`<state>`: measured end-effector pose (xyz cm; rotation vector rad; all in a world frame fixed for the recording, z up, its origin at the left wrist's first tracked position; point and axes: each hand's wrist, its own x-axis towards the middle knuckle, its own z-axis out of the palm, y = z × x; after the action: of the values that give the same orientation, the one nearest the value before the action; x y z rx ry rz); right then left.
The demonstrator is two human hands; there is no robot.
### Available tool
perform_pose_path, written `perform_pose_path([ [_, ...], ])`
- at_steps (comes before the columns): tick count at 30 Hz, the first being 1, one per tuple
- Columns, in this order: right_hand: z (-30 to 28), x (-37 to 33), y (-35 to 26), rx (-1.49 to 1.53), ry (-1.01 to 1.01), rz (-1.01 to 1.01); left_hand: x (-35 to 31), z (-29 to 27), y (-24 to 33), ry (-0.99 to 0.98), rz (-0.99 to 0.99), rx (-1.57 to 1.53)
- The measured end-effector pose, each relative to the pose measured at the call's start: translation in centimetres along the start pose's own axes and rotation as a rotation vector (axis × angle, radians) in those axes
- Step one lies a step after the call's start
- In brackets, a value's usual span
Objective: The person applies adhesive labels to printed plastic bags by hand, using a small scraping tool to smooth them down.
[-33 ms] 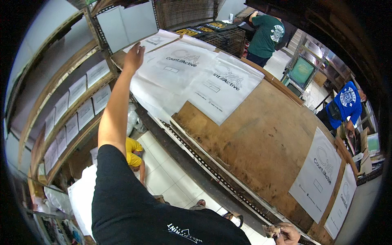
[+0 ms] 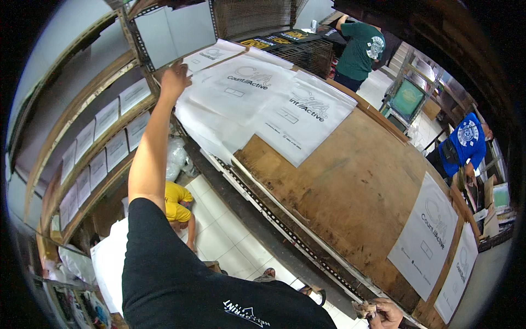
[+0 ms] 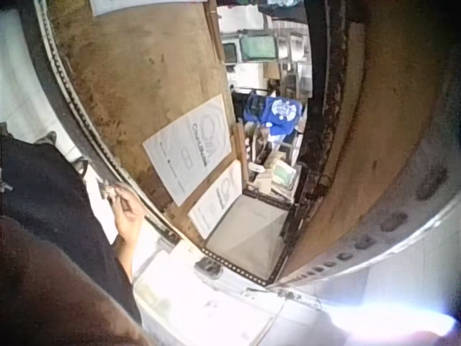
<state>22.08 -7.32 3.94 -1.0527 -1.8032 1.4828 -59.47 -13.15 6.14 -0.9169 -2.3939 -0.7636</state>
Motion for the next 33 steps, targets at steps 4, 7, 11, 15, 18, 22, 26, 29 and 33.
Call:
perform_pose_path([
  [4,-1.1,-0.1,0.7,-0.001,-0.083,-0.098,-4.9,-5.2,-2.0,0.306,-0.012,-0.268],
  [7,-2.4,-0.6,0.7,0.001,-0.116,-0.038,-8.9,-8.7,-0.7,0.349,-0.123,-0.171],
  [11,-4.6,-0.6,1.3,0.041,-0.230,-0.175,-14.5,-12.6,1.5,0.397,-0.150,-0.348],
  [15,-8.6,-1.1,3.2,0.045,-0.325,-0.255,-21.4,-15.8,6.3,0.464,-0.145,-0.326],
  [18,-11.4,-1.9,4.5,0.087,-0.322,-0.306,-30.0,-16.8,13.6,0.403,-0.179,-0.412],
  [22,-14.7,-3.5,5.7,0.098,-0.359,-0.287,-45.9,-12.0,21.6,0.336,-0.408,-0.566],
  [26,-17.1,-4.4,6.6,0.034,-0.437,-0.379,-61.2,-7.8,27.0,0.061,-0.279,-0.558],
  [29,-17.4,-4.9,8.0,0.036,-0.474,-0.393,-65.9,-8.7,34.0,-0.150,-0.473,-0.598],
  [33,-16.5,-4.2,9.3,-0.025,-0.549,-0.288,-71.2,-10.7,37.3,-0.258,-0.312,-0.490],
])
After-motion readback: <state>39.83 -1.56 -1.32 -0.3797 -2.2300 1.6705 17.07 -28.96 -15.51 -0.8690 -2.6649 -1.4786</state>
